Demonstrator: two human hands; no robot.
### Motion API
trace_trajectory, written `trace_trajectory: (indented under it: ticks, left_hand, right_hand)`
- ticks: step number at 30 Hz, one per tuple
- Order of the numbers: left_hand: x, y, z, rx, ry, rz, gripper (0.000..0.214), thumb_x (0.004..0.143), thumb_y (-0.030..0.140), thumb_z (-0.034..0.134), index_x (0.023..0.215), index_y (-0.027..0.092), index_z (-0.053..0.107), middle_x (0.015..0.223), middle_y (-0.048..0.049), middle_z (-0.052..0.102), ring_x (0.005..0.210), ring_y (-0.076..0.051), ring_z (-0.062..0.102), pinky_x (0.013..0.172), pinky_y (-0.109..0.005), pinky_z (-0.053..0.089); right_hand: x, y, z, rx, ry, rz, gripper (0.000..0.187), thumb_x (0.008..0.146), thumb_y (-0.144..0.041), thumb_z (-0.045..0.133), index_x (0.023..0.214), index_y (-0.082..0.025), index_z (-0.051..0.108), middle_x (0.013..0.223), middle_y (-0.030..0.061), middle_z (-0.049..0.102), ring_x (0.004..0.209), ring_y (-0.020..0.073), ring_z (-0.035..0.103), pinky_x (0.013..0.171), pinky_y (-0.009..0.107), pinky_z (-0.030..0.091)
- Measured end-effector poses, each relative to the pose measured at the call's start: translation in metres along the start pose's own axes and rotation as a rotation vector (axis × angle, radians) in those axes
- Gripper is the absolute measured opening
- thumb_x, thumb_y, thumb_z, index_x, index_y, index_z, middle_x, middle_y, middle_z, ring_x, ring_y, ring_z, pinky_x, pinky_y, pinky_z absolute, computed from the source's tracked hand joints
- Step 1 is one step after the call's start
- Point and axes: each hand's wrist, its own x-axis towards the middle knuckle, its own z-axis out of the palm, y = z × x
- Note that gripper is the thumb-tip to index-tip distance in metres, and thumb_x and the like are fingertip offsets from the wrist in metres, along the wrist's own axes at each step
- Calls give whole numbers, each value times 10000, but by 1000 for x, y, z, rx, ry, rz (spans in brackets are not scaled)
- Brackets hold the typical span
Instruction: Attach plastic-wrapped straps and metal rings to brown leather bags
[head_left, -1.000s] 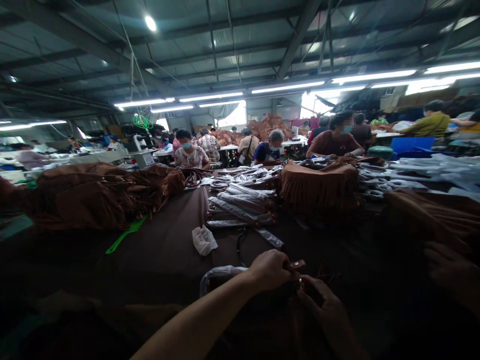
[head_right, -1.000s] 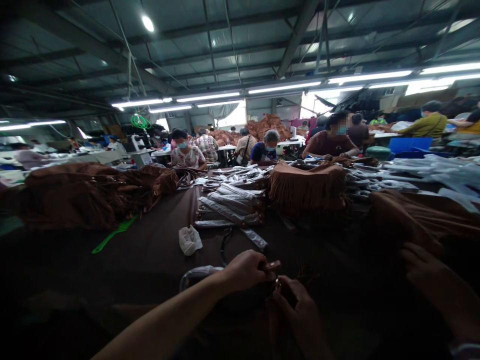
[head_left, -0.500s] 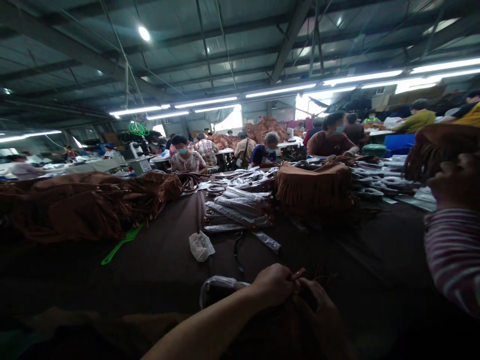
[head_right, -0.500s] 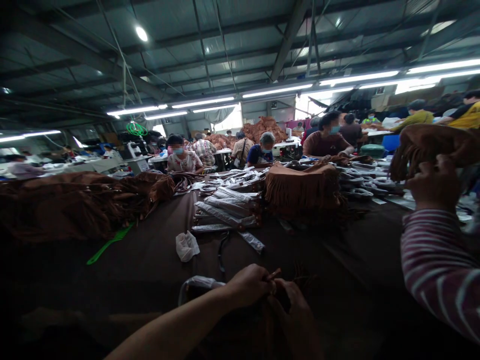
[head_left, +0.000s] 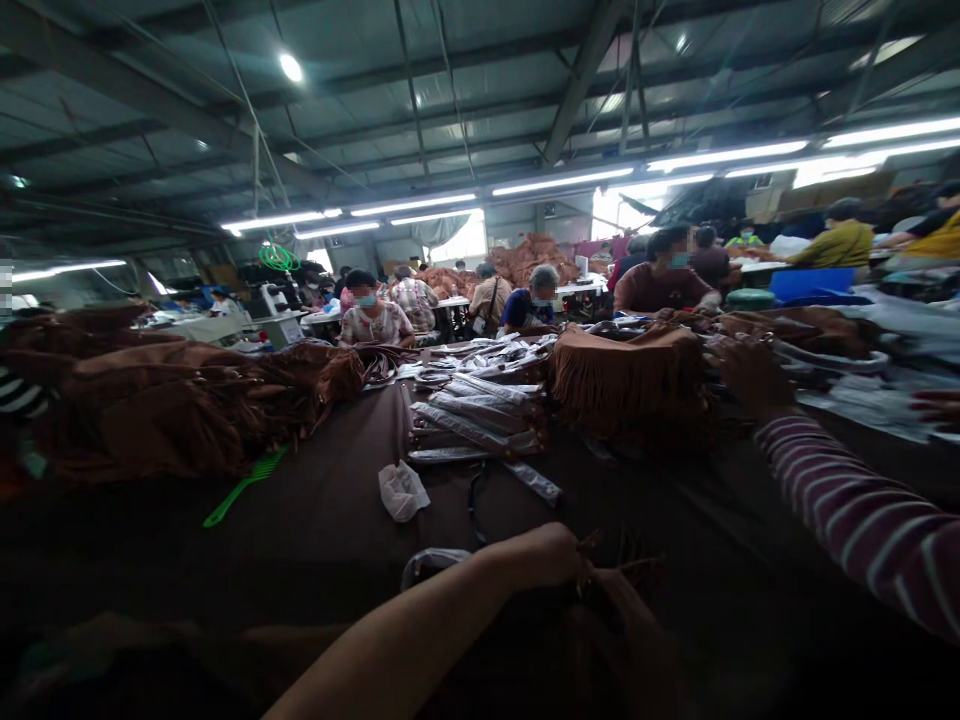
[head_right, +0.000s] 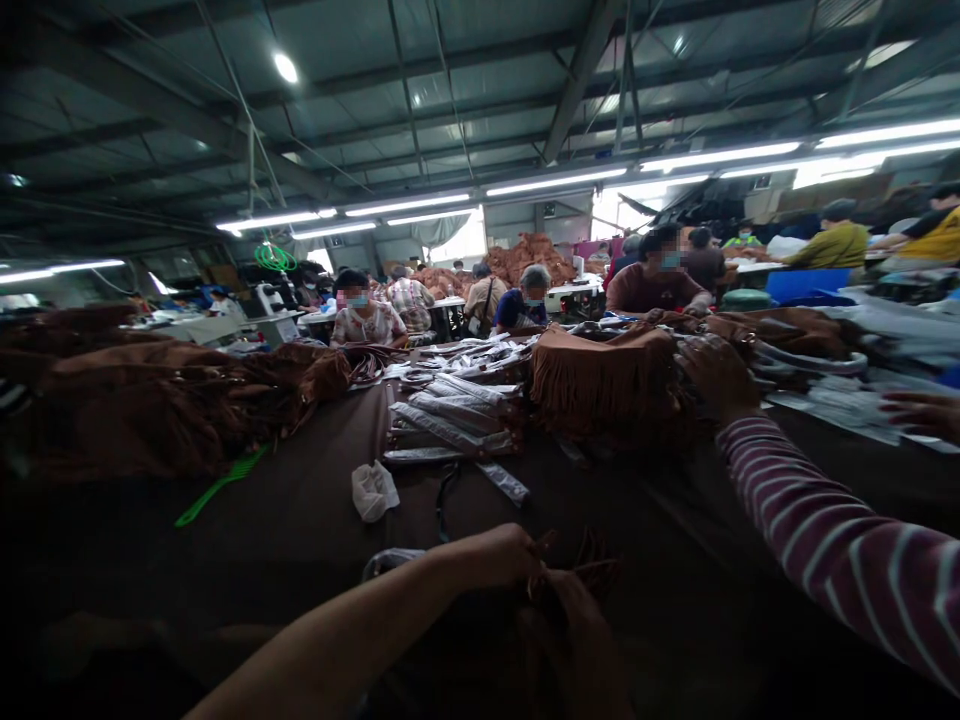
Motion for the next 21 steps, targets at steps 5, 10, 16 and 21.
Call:
trace_trajectory:
  ticks: [5, 10, 16, 21]
  left_hand:
    - [7, 6, -17, -59, -239, -88, 304, 607, 352, 793, 550, 139, 583, 492, 32, 485, 431, -88, 416, 463, -227, 304]
    - [1, -2, -13, -178, -119, -59, 434, 613, 504, 794, 569, 157, 538, 501, 57, 458, 429, -75, 408, 452, -222, 304]
    - [-12, -21, -9, -378, -48, 20, 402, 609, 515, 781, 659, 140, 644, 540, 45, 514, 435, -54, 373, 450, -217, 265]
    - [-13, -23, -2, -359, 68, 99, 218, 592, 311, 758, 597, 146, 615, 477, 68, 464, 431, -58, 348, 447, -225, 225]
  right_hand:
    - [-3, -7, -3, 0, -45, -62, 250, 868, -306, 568, 1107, -250, 612, 1106, 62, 658, 1028, 235, 624, 888, 344, 521]
    - [-2, -7, 8, -159, 101, -32, 278, 913, -430, 509, 1083, -250, 634, 1062, 85, 670, 998, 260, 638, 868, 370, 526]
    - [5, -6, 11, -122, 111, 42, 371, 924, -535, 462, 1048, -240, 650, 1078, 80, 677, 1024, 251, 639, 895, 357, 523]
    - [5, -2, 8, -110, 87, 15, 317, 920, -477, 496, 1083, -248, 641, 1082, 61, 676, 1017, 226, 647, 874, 317, 539]
